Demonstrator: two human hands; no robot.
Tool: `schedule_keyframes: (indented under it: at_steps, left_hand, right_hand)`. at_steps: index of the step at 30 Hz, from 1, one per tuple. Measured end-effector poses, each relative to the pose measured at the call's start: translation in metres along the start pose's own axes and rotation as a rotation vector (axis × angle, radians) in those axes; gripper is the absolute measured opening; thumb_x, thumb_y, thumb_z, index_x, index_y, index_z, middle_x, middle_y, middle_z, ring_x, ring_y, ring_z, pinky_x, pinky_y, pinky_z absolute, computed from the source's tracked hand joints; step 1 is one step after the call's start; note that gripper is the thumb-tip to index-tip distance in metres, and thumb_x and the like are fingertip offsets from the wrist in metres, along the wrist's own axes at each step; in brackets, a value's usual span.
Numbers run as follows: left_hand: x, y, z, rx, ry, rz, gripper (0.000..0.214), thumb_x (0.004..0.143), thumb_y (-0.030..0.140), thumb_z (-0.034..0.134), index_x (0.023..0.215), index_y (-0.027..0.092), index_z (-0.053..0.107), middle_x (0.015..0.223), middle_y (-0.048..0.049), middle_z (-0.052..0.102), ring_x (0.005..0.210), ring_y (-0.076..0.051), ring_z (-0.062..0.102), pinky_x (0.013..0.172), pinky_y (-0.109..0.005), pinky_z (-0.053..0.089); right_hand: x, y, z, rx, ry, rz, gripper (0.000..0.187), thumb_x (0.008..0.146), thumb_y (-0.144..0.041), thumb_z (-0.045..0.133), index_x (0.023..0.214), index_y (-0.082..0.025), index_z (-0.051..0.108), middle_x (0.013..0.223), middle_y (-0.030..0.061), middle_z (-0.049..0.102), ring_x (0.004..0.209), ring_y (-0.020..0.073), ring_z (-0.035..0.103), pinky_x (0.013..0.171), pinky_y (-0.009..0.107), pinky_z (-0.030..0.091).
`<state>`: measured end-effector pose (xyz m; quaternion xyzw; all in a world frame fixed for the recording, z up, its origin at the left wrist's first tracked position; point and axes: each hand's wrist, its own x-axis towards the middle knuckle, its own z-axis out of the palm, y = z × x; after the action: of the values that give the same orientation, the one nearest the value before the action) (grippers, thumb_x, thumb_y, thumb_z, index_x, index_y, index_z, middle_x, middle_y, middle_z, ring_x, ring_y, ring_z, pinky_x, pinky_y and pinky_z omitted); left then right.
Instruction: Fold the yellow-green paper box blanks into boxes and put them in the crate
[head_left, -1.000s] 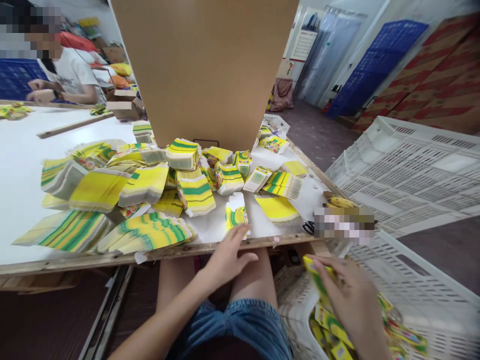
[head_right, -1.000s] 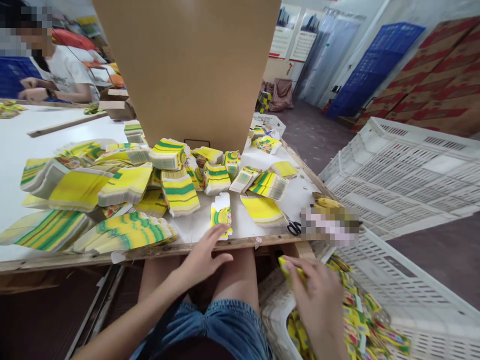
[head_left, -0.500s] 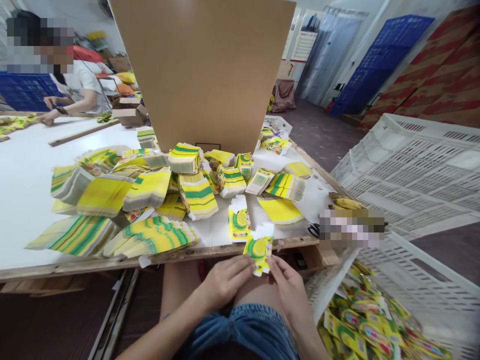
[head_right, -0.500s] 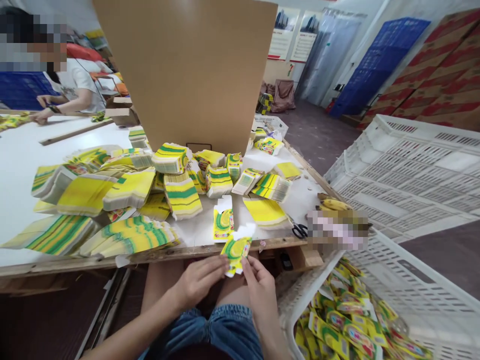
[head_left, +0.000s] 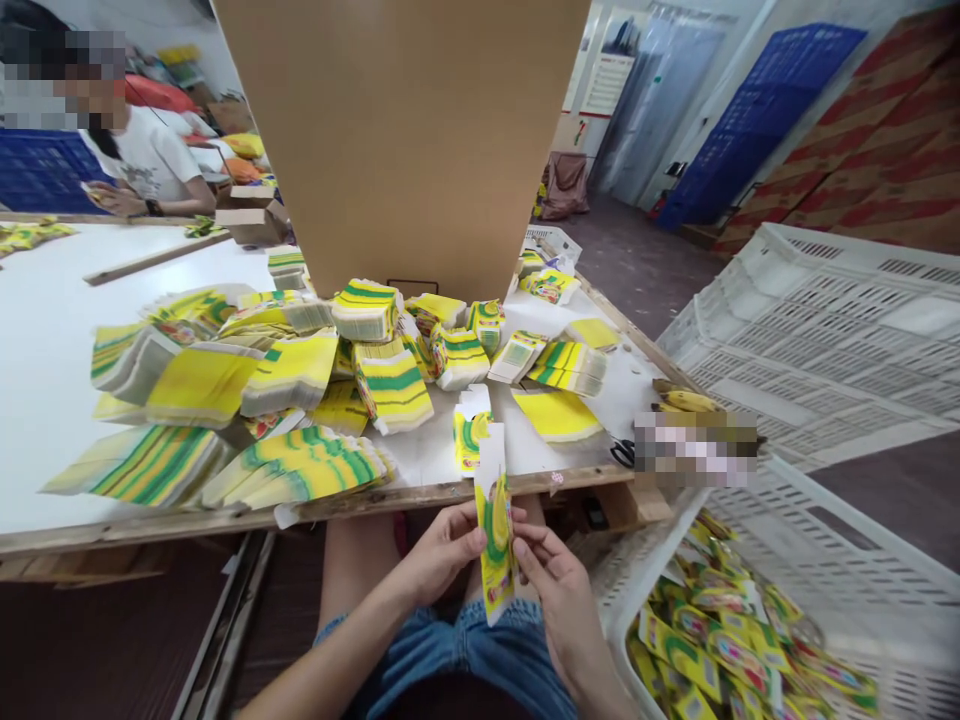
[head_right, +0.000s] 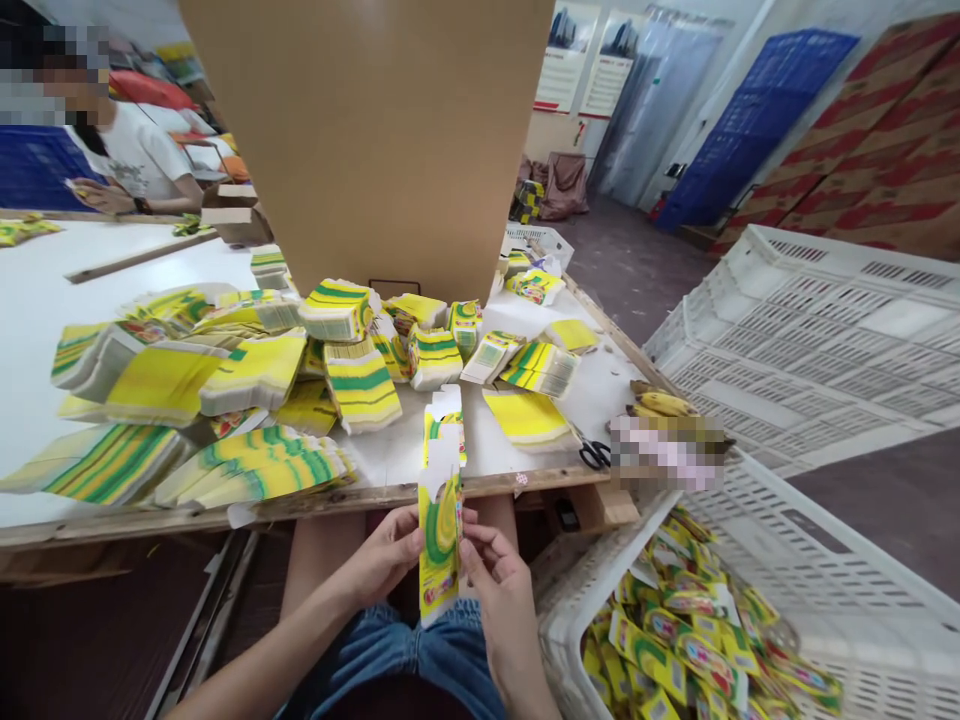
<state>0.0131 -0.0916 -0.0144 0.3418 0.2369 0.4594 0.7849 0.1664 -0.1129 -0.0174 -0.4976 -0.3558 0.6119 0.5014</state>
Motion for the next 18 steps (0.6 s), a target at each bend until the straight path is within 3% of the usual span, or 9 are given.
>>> schedule_keyframes:
  at_steps: [4, 7, 11, 13, 16, 18]
  left_hand:
    - [0.001, -0.007, -0.002, 0.092, 0.179, 0.059, 0.043, 0.07, 0.046, 0.077, 0.094, 0.011, 0.071, 0.091, -0.0124, 0.075, 0.09, -0.028, 0.069, 0.079, -0.034, 0.052]
    - [0.006, -0.013, -0.001, 0.135, 0.279, 0.09, 0.037, 0.074, 0.047, 0.072, 0.088, 0.012, 0.068, 0.083, -0.0091, 0.075, 0.083, -0.024, 0.069, 0.072, -0.03, 0.052]
    - [0.006, -0.015, 0.001, 0.172, 0.32, 0.143, 0.035, 0.078, 0.037, 0.071, 0.103, 0.017, 0.057, 0.091, -0.0068, 0.073, 0.085, -0.021, 0.069, 0.074, -0.028, 0.051]
    - [0.002, -0.013, 0.002, 0.196, 0.33, 0.174, 0.047, 0.079, 0.031, 0.072, 0.116, 0.022, 0.045, 0.098, -0.0068, 0.072, 0.088, -0.021, 0.069, 0.076, -0.029, 0.052]
    - [-0.006, -0.007, 0.002, 0.211, 0.242, 0.153, 0.06, 0.08, 0.027, 0.07, 0.127, 0.026, 0.033, 0.108, -0.0092, 0.068, 0.091, -0.021, 0.068, 0.079, -0.032, 0.052]
    - [-0.009, -0.002, 0.001, 0.199, 0.147, 0.117, 0.064, 0.078, 0.026, 0.072, 0.13, 0.026, 0.034, 0.107, -0.0091, 0.067, 0.091, -0.022, 0.068, 0.079, -0.032, 0.052]
  right_hand:
    - [0.0, 0.002, 0.0, -0.076, -0.048, 0.01, 0.033, 0.073, -0.044, 0.076, 0.092, -0.018, 0.072, 0.083, 0.0061, 0.074, 0.076, 0.0222, 0.066, 0.07, 0.033, 0.054]
    - [0.0, 0.008, 0.001, -0.113, -0.03, -0.008, 0.029, 0.075, -0.044, 0.074, 0.083, -0.017, 0.069, 0.077, 0.0049, 0.072, 0.068, 0.0206, 0.065, 0.063, 0.031, 0.053]
    - [0.001, 0.011, 0.002, -0.228, 0.062, -0.106, 0.026, 0.078, -0.044, 0.07, 0.076, -0.019, 0.063, 0.073, 0.0029, 0.069, 0.066, 0.0187, 0.063, 0.062, 0.029, 0.051]
    - [0.003, 0.007, 0.002, -0.249, 0.049, -0.166, 0.024, 0.079, -0.039, 0.071, 0.089, -0.02, 0.062, 0.083, 0.0039, 0.07, 0.075, 0.0201, 0.065, 0.071, 0.03, 0.053]
    - [0.006, -0.005, 0.0, -0.179, -0.06, -0.235, 0.049, 0.08, -0.034, 0.071, 0.123, -0.025, 0.05, 0.109, 0.0078, 0.068, 0.097, 0.0229, 0.065, 0.086, 0.035, 0.052]
    - [0.008, -0.013, -0.003, -0.137, -0.148, -0.225, 0.057, 0.081, -0.034, 0.07, 0.131, -0.027, 0.045, 0.115, 0.009, 0.066, 0.102, 0.0235, 0.064, 0.088, 0.036, 0.052]
